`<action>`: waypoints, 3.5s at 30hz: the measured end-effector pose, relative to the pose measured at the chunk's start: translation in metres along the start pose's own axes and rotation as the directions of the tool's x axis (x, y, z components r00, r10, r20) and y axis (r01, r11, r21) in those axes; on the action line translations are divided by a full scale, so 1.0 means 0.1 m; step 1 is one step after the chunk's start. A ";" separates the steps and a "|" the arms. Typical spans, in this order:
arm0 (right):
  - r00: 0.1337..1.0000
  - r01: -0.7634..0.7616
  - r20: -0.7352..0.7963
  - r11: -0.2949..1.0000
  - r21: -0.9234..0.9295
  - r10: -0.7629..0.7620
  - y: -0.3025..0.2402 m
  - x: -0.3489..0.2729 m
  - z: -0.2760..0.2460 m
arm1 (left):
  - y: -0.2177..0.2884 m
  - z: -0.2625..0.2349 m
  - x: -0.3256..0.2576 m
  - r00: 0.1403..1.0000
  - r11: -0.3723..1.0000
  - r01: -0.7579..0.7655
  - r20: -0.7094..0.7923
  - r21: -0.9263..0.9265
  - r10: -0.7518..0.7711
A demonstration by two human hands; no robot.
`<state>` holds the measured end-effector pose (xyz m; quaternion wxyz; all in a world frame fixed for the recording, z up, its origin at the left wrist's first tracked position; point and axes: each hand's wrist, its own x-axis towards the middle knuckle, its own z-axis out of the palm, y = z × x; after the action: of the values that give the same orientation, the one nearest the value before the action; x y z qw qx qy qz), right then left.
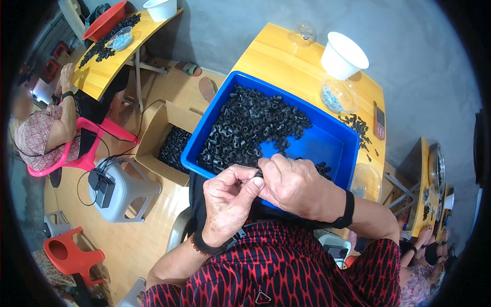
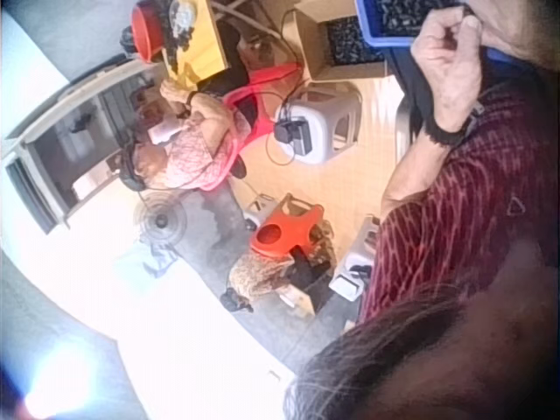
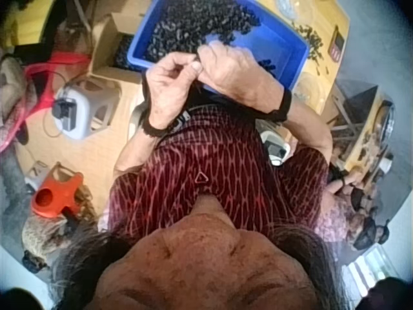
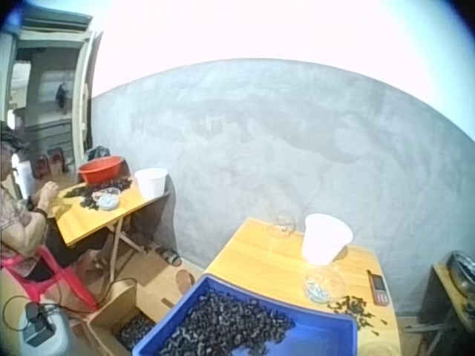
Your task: Assembling small black plastic components by inserting small pins into bases.
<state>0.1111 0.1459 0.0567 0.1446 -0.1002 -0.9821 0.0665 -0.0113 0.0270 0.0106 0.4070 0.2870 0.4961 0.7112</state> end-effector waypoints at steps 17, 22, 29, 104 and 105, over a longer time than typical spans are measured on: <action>0.996 0.074 0.043 0.986 0.147 -0.081 0.11 0.01 0.01 | 0.03 -0.02 -0.01 0.999 0.995 -0.005 0.044 0.101 0.001; 0.997 -0.034 0.066 0.998 0.058 0.030 0.00 -0.03 0.00 | 0.03 0.00 0.00 0.998 0.990 -0.060 0.033 0.126 0.056; 0.999 0.034 0.004 0.952 0.304 -0.037 0.18 0.01 0.02 | 0.05 0.03 -0.03 0.999 0.999 -0.025 0.036 0.042 0.024; 0.928 0.055 -0.276 0.642 0.764 0.250 0.07 -0.41 -0.07 | 0.14 -0.02 -0.07 0.976 0.972 -0.171 0.165 0.163 0.144; 0.922 0.064 -0.300 0.669 0.741 0.244 0.06 -0.45 -0.03 | 0.12 0.00 -0.07 0.977 0.979 -0.142 0.177 0.149 0.115</action>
<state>0.1554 0.1419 0.0466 0.3538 -0.0933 -0.8178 0.4441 -0.0114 0.0191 0.0218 0.3757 0.4090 0.4961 0.6674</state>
